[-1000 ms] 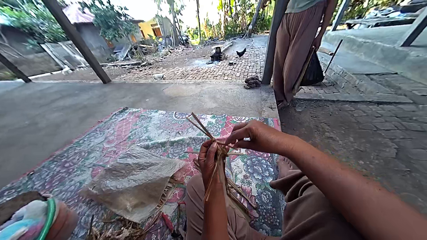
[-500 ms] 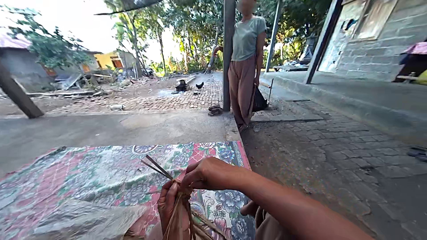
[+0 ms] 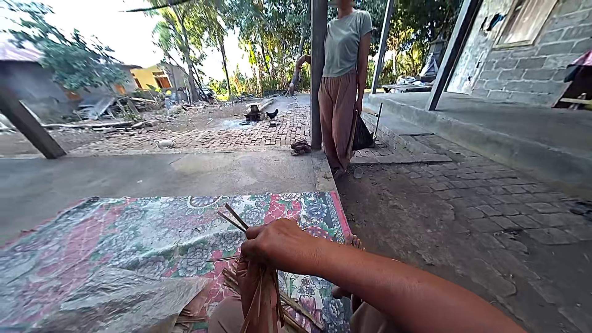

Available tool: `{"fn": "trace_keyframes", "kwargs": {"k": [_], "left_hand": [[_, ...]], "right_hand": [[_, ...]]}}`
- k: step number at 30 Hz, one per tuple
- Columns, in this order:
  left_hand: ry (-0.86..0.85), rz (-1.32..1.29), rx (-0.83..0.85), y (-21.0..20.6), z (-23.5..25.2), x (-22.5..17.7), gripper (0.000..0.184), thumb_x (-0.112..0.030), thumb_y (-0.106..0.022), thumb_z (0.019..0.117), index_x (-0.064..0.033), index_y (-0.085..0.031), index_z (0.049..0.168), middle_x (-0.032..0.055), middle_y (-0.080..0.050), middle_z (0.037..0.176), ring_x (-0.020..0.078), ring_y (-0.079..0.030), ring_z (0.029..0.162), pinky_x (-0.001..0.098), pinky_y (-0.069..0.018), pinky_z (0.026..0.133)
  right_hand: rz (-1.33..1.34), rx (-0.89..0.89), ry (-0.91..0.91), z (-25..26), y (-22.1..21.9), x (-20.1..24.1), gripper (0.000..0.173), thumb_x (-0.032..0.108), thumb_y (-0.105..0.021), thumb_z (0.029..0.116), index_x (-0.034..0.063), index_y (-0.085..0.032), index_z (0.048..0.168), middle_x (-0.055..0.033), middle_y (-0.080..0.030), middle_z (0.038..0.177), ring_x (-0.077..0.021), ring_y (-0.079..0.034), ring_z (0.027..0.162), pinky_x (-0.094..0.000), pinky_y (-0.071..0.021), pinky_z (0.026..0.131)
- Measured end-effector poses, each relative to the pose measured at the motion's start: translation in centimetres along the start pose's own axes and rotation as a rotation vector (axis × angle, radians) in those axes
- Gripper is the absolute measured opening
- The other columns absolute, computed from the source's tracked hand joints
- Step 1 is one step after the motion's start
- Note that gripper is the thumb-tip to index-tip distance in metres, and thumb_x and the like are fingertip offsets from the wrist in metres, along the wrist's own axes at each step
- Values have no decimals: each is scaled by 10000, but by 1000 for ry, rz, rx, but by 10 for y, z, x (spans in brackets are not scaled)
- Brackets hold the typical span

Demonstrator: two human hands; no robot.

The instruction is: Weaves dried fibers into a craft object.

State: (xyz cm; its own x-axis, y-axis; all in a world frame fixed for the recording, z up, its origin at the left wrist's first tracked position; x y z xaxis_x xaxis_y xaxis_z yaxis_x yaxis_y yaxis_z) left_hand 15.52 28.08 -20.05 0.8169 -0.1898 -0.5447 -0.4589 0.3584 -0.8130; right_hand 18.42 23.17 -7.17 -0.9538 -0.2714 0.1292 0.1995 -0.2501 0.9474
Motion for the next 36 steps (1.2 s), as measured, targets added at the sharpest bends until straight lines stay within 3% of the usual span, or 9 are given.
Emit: {"fn": "trace_keyframes", "kwargs": {"k": [9,13,15,18,24,32,36], "left_hand": [[-71,-25,11,-13,1,8,196,89,-514,939,-33,-659,891,28,-693,708,63,-665,611,216,-572,565],[-138,35,18,-14,4,1,165,93,-513,935,-1,-641,977,32,-701,759,68,-684,660,218,-590,612],[-170,76,11,-15,5,-4,163,88,-493,955,16,-627,1013,33,-704,769,68,-684,657,216,-589,606],[-208,124,-15,-19,6,-9,132,80,-501,977,36,-613,1031,52,-699,764,76,-670,624,214,-578,577],[-207,147,-1,-31,0,-5,176,81,-521,953,83,-659,1062,77,-720,807,96,-686,649,234,-594,606],[-193,125,50,-36,0,0,162,71,-550,943,82,-673,1049,106,-724,840,113,-695,680,256,-603,628],[-201,181,118,-48,-2,7,185,32,-532,960,75,-665,1082,89,-715,871,113,-684,708,269,-597,649]], "right_hand": [[149,49,-108,-10,-4,-22,201,167,-570,1020,37,-716,1067,-167,-693,1010,-333,-685,924,-531,-519,753],[299,101,-219,-18,-1,-32,221,206,-580,1027,53,-721,1101,-155,-684,1033,-320,-665,971,-554,-512,819],[365,98,-267,-23,0,-40,230,240,-588,1030,57,-713,1088,-136,-689,982,-293,-665,911,-552,-513,800],[444,125,-308,-29,-3,-55,247,265,-574,1046,44,-680,1083,-104,-664,880,-232,-632,794,-494,-513,764],[615,117,-367,-34,1,-75,228,221,-594,1046,12,-656,979,-32,-630,783,-74,-595,682,-272,-514,687],[700,92,-376,-38,-1,-84,212,207,-605,1038,22,-655,950,-4,-631,752,-40,-606,653,-219,-523,659],[688,60,-394,-47,9,-92,238,211,-585,1046,-12,-654,996,-59,-655,822,-87,-642,709,-277,-565,712]]}}
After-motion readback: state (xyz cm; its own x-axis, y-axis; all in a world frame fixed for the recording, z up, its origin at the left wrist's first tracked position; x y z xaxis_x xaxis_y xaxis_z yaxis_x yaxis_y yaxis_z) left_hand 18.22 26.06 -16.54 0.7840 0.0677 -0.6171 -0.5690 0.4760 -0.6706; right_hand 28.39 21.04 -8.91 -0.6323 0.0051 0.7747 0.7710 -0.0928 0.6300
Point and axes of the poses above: each hand's wrist, its own z-axis towards the middle knuckle, its own y-axis out of the back of the hand, x = y × z, the point moved 9 cm from there along z, towards the middle knuckle
